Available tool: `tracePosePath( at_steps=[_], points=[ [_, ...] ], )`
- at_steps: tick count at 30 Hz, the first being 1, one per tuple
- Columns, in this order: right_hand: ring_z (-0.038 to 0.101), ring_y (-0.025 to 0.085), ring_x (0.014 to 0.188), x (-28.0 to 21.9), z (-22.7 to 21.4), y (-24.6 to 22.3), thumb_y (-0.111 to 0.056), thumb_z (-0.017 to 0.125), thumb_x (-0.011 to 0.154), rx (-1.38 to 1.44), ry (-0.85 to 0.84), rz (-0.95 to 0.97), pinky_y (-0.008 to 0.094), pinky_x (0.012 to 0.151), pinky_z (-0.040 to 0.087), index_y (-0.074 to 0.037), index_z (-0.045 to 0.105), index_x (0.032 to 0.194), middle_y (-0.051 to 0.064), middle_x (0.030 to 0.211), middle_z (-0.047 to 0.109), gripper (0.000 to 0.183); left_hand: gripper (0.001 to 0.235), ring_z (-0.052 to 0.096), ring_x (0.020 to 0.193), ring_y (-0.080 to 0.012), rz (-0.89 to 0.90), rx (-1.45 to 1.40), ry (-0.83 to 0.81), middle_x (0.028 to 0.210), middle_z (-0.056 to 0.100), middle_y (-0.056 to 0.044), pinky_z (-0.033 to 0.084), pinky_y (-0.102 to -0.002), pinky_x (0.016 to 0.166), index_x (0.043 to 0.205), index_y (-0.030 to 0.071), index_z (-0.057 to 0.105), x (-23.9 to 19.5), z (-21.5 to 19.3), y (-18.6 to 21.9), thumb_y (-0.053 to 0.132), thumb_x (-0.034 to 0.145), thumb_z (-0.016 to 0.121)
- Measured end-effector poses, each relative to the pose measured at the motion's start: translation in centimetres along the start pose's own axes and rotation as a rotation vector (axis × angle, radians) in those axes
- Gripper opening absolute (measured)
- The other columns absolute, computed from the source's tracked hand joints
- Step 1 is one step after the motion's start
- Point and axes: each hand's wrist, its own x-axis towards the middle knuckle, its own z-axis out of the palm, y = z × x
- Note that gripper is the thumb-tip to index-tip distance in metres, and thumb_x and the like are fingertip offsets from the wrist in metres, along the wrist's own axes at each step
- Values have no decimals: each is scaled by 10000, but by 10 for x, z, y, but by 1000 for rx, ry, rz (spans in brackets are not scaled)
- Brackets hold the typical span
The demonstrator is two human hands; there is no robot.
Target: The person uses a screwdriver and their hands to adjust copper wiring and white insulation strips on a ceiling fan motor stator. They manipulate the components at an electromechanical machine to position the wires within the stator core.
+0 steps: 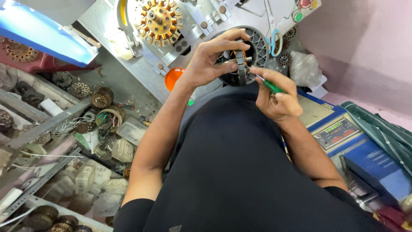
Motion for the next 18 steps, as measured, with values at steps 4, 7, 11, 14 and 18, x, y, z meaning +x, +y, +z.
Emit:
tracePosePath(
  at_steps=[4, 7, 11, 14, 18],
  points=[
    [758, 374, 961, 1, -4, 1, 211, 659, 982, 14, 2, 51, 399, 818, 642, -100, 197, 1115, 249, 1119, 544, 572, 451, 517, 1417, -194, -5, 1, 3, 1469, 590, -62, 418, -343, 1226, 1353, 55, 690, 0, -1, -2, -19, 930, 826],
    [749, 367, 981, 17, -15, 2, 220, 671, 960, 31, -117, 70, 390, 800, 643, -75, 237, 1112, 239, 1113, 580, 547, 448, 519, 1418, -197, -7, 39, 2, 1475, 591, -66, 421, -347, 1226, 1349, 58, 696, 0, 0, -3, -17, 927, 827],
    [731, 313, 1028, 36, -28, 1, 223, 660, 997, 132, -293, 220, 342, 829, 617, -50, 302, 1143, 220, 1168, 568, 473, 455, 495, 1452, -210, 14, 50, -10, 1490, 588, -68, 411, -360, 1241, 1358, 57, 687, 0, 0, -3, -25, 928, 812],
    [733, 304, 1068, 47, -30, -7, 231, 643, 1000, 159, -330, 294, 329, 822, 612, -55, 306, 1175, 208, 1187, 556, 475, 450, 493, 1448, -211, 14, -7, -12, 1507, 572, -71, 399, -360, 1239, 1369, 56, 675, 3, 1, 1, -39, 941, 777],
    [711, 256, 1037, 46, -26, -20, 225, 628, 1067, 307, -39, 424, 371, 917, 655, -102, 244, 1246, 156, 1232, 515, 536, 424, 473, 1499, -237, 13, 16, 10, 1516, 573, -90, 378, -383, 1274, 1374, 47, 672, 2, 2, 3, -66, 968, 715]
  ],
)
